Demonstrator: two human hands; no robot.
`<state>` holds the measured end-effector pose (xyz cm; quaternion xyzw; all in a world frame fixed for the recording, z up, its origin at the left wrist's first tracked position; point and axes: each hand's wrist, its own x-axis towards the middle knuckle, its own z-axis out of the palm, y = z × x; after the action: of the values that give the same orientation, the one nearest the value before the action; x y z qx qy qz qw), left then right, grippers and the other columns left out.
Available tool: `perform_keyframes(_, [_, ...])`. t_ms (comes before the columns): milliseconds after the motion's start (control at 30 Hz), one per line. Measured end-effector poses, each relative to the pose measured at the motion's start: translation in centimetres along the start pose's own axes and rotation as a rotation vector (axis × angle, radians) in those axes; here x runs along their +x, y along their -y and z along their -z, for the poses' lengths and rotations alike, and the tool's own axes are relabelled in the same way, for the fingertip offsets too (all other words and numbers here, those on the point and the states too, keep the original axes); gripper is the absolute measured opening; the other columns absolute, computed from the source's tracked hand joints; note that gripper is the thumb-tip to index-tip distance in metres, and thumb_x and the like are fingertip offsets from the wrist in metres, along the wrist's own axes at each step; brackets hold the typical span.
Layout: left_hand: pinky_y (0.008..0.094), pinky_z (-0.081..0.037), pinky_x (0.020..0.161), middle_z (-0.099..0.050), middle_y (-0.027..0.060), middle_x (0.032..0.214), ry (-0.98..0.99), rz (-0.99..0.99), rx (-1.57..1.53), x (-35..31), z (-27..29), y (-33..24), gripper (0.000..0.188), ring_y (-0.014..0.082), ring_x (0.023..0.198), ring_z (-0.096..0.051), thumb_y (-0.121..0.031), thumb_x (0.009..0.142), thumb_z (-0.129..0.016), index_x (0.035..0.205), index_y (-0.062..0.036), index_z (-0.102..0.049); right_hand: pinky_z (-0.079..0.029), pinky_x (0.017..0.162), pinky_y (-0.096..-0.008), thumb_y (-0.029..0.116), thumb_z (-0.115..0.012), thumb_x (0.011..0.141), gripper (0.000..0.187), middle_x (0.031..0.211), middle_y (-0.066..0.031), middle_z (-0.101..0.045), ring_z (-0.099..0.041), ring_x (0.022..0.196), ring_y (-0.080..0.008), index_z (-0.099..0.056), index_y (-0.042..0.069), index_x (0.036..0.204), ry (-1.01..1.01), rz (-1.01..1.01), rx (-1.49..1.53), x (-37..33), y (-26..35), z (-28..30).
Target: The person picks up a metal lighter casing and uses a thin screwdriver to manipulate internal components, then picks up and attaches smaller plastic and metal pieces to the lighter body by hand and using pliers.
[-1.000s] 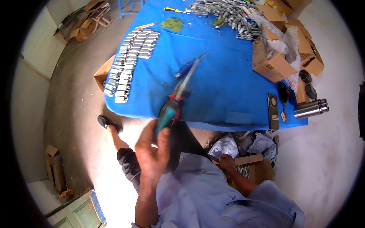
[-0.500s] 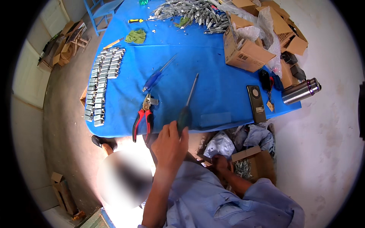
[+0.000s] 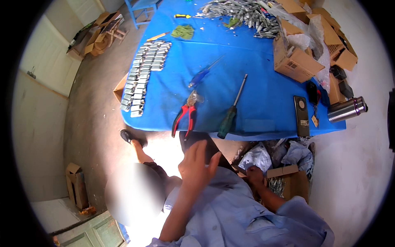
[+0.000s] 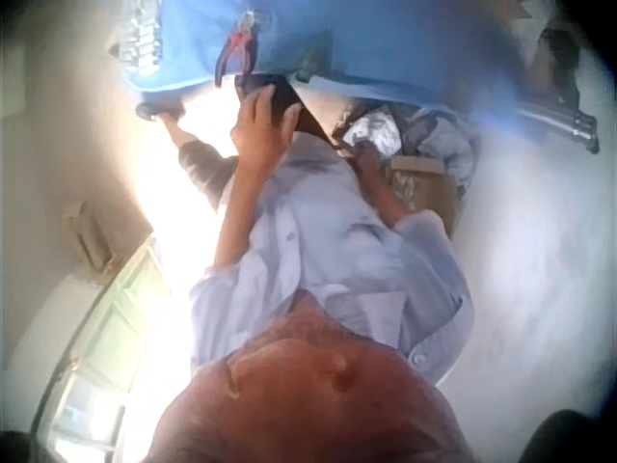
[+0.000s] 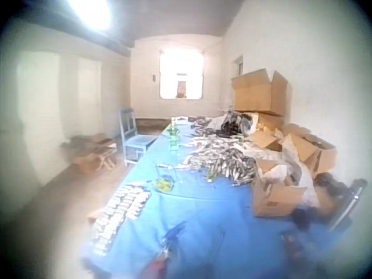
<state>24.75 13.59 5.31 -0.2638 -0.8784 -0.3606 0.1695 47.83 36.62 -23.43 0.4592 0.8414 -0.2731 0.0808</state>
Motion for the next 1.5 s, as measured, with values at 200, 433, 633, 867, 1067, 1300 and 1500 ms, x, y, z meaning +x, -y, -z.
perform_keyframes(200, [0.0356, -0.054, 0.062, -0.07, 0.0157, 0.097, -0.001, 0.296, 0.026, -6.1, 2.7, 5.3, 0.028, 0.0258, 0.07, -0.068, -0.013, 0.086, -0.079, 0.108, 0.0009, -0.068, -0.057, 0.081, -0.0467, 0.03, -0.065, 0.086, 0.028, 0.094, -0.0179, -0.075, -0.072, 0.09, -0.0383, -0.076, 0.005, 0.093, 0.035, -0.034, -0.046, 0.6, 0.1, 0.2])
perform_keyframes(433, [0.0361, -0.055, 0.069, -0.072, 0.0165, 0.094, -0.144, 0.689, -0.044, -9.3, 8.0, 11.6, 0.029, 0.0212, 0.074, -0.068, -0.019, 0.094, -0.072, 0.111, 0.0045, -0.07, -0.057, 0.081, -0.0459, 0.025, -0.063, 0.086, 0.025, 0.094, -0.023, -0.073, -0.072, 0.091, -0.0386, -0.075, 0.004, 0.095, 0.207, 0.002, -0.009, 0.4, 1.5, 2.3])
perform_keyframes(633, [0.0348, -0.054, 0.079, -0.073, 0.0137, 0.093, -0.323, 0.83, -0.146, -11.8, 11.9, 18.6, 0.044, 0.022, 0.085, -0.068, -0.04, 0.1, -0.066, 0.113, 0.0022, -0.07, -0.056, 0.072, -0.0396, 0.022, -0.07, 0.089, 0.019, 0.089, -0.0218, -0.073, -0.073, 0.084, -0.0351, -0.074, 0.006, 0.098, -0.185, 0.397, 0.041, -0.4, 6.6, 7.4])
perform_keyframes(867, [0.0299, -0.052, 0.059, -0.072, 0.0123, 0.092, -0.391, 1.011, -0.328, -13.1, 12.4, 21.5, 0.05, 0.0163, 0.072, -0.064, -0.048, 0.1, -0.063, 0.108, 0.0012, -0.071, -0.052, 0.067, -0.037, 0.008, -0.068, 0.092, 0.012, 0.089, -0.0134, -0.07, -0.069, 0.078, -0.0277, -0.069, 0.002, 0.103, -0.503, 0.894, 0.158, -1.6, 22.8, 21.5])
perform_keyframes(1067, [0.023, -0.05, 0.052, -0.072, 0.0076, 0.091, -0.443, 1.031, -0.604, -14.9, 11.6, 22.6, 0.042, 0.0099, 0.069, -0.063, -0.041, 0.1, -0.066, 0.109, -0.0005, -0.07, -0.054, 0.077, -0.037, 0.006, -0.068, 0.091, 0.012, 0.099, -0.0144, -0.069, -0.069, 0.088, -0.0299, -0.069, 0.003, 0.103, -0.632, 0.97, 0.074, 4.1, 28.6, 22.7])
perform_keyframes(1300, [0.0234, -0.051, 0.054, -0.072, 0.0099, 0.088, -0.499, 1.025, -0.526, -14.8, 16.7, 22.5, 0.048, 0.0109, 0.068, -0.064, -0.044, 0.098, -0.068, 0.111, 0.002, -0.07, -0.053, 0.082, -0.0383, 0.008, -0.069, 0.09, 0.012, 0.101, -0.0137, -0.067, -0.066, 0.091, -0.03, -0.068, 0.002, 0.1, -0.689, 0.809, 0.232, 7.2, 28.1, 19.0])
perform_keyframes(1500, [0.0258, -0.052, 0.057, -0.073, 0.0116, 0.092, -0.569, 0.858, -0.435, -9.3, 22.1, 19.7, 0.046, 0.0122, 0.07, -0.065, -0.043, 0.099, -0.068, 0.111, 0.0022, -0.07, -0.052, 0.078, -0.0397, 0.012, -0.067, 0.091, 0.012, 0.096, -0.0136, -0.067, -0.066, 0.088, -0.0302, -0.068, 0.002, 0.097, -0.731, 0.819, 0.151, 6.4, 28.9, 19.2])
